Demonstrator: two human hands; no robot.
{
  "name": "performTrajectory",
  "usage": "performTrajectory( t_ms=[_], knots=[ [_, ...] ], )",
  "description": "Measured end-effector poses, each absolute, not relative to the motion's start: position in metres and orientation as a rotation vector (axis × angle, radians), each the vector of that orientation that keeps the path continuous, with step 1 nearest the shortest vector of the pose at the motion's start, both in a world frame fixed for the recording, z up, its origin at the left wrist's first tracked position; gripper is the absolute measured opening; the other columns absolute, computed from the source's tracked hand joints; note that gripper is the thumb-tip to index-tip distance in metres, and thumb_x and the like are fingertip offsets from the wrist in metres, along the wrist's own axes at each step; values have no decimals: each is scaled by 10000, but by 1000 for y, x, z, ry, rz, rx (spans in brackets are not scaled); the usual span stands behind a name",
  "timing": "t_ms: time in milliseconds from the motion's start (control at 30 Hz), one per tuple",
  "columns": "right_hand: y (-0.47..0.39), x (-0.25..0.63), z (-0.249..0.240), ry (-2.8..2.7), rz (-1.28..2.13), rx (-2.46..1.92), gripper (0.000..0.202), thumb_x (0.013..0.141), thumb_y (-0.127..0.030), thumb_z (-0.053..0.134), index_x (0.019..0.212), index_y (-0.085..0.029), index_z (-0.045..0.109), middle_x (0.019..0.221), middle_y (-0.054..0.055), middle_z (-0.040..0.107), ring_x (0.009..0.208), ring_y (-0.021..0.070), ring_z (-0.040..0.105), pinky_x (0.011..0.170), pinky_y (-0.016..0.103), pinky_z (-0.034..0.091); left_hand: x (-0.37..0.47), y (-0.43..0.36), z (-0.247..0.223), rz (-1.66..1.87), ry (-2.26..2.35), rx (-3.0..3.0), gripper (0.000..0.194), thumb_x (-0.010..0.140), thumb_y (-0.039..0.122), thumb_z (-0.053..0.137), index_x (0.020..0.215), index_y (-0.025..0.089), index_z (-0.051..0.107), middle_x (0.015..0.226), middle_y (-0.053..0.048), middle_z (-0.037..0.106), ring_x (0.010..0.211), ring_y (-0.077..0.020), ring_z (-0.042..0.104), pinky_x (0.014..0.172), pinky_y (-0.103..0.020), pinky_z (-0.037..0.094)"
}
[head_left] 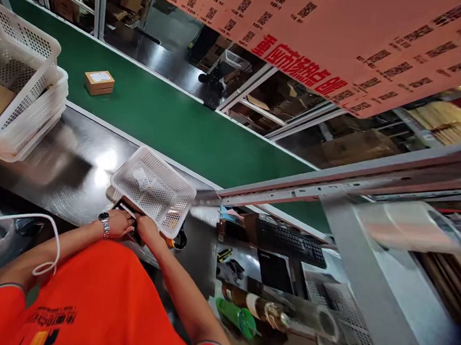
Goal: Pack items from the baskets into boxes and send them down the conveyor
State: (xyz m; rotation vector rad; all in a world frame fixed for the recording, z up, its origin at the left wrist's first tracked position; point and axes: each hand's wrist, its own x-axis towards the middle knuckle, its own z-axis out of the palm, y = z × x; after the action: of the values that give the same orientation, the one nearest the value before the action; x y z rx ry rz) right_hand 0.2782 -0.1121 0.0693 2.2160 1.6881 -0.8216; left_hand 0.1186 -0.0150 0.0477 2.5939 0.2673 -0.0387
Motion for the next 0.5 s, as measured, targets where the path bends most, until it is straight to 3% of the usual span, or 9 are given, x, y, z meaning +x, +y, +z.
performTrajectory(
  t_ms=[133,200,367,500],
  knots=[
    [-131,281,69,1926,-723,2223,519,1032,-60,502,1525,-124,651,1424,211,776,1283,291,773,1069,373,602,122,-13,54,-200,258,2655,382,1124,352,545,1302,126,797,1260,-186,789,1154,-309,741,1004,-419,583],
    [-142,283,67,2079,-697,2239,469,1053,-86,497,1476,-129,695,1520,210,720,1369,294,727,1137,402,584,125,-13,58,-257,287,2666,392,1132,353,524,1307,136,799,1261,-189,786,1166,-313,739,1012,-430,588],
    [-157,295,49,2372,-886,2282,316,1055,-139,573,1278,-185,790,1395,152,801,1306,277,756,1137,439,595,115,-19,67,-284,346,2666,331,1120,325,555,1252,151,804,1287,-192,770,1254,-336,698,1072,-451,563],
    [-162,301,34,2514,-886,2274,228,1069,-198,585,1188,-197,780,1303,151,820,1252,278,747,1120,446,577,105,-20,74,-213,512,2630,258,1089,275,614,1251,164,781,1212,-181,751,1185,-320,702,1026,-424,562]
  ],
)
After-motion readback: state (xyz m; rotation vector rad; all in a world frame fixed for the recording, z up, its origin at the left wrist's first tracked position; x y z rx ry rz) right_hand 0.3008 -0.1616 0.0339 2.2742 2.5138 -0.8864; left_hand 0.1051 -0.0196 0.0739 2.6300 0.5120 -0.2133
